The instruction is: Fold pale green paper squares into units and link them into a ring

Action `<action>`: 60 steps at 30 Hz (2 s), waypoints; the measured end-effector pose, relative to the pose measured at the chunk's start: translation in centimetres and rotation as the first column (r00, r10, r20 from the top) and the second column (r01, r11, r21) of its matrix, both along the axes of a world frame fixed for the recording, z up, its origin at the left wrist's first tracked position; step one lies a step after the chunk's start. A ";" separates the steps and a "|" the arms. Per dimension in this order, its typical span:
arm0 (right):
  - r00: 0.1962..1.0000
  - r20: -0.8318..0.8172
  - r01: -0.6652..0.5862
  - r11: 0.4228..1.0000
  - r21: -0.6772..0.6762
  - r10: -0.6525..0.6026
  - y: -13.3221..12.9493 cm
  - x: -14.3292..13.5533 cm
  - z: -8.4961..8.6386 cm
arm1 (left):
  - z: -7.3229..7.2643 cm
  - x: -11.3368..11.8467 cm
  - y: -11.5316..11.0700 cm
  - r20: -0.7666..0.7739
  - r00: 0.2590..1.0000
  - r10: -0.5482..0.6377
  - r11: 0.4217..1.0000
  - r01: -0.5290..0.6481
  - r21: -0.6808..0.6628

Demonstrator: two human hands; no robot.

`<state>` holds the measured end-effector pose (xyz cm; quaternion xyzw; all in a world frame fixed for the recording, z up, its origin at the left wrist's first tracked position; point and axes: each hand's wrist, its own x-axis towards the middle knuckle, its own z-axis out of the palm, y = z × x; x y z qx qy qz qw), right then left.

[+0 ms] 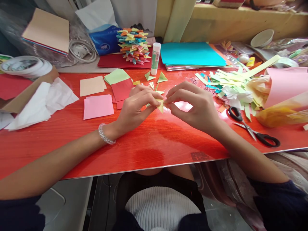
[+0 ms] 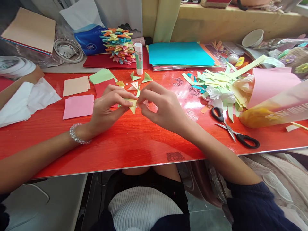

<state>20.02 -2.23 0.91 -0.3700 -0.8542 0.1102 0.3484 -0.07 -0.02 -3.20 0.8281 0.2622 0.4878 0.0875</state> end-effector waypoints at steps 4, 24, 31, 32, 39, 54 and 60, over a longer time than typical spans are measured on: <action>1.000 -0.002 -0.008 1.000 0.005 0.008 0.0 0.0 -0.1 | 0.0 0.1 0.0 0.001 1.000 -0.005 1.000 0.005 0.016; 0.957 -0.285 -0.172 0.895 -0.411 0.053 2.2 0.7 -1.8 | -0.6 0.0 1.2 0.136 0.991 -0.017 0.949 0.059 -0.311; 0.916 -0.399 -0.245 0.740 -0.627 -0.035 2.1 0.4 -1.2 | -0.9 0.1 1.4 0.150 0.989 -0.007 0.914 0.067 -0.399; 0.910 -0.411 -0.248 0.731 -0.636 -0.048 2.0 0.4 -1.2 | -0.9 0.1 1.3 0.155 0.988 0.003 0.906 0.063 -0.420; 0.865 -0.483 -0.258 0.701 -0.665 -0.140 1.6 -0.3 -1.7 | 0.2 0.3 0.3 0.184 0.980 0.075 0.783 0.056 -0.619; 0.844 -0.519 -0.282 0.711 -0.644 -0.136 1.4 -0.6 -1.8 | 0.2 0.3 0.2 0.144 0.985 0.095 0.736 0.028 -0.677; 0.871 -0.472 -0.257 0.696 -0.670 -0.133 1.8 -0.2 -1.5 | 0.3 0.4 0.2 0.209 0.973 0.099 0.731 0.071 -0.679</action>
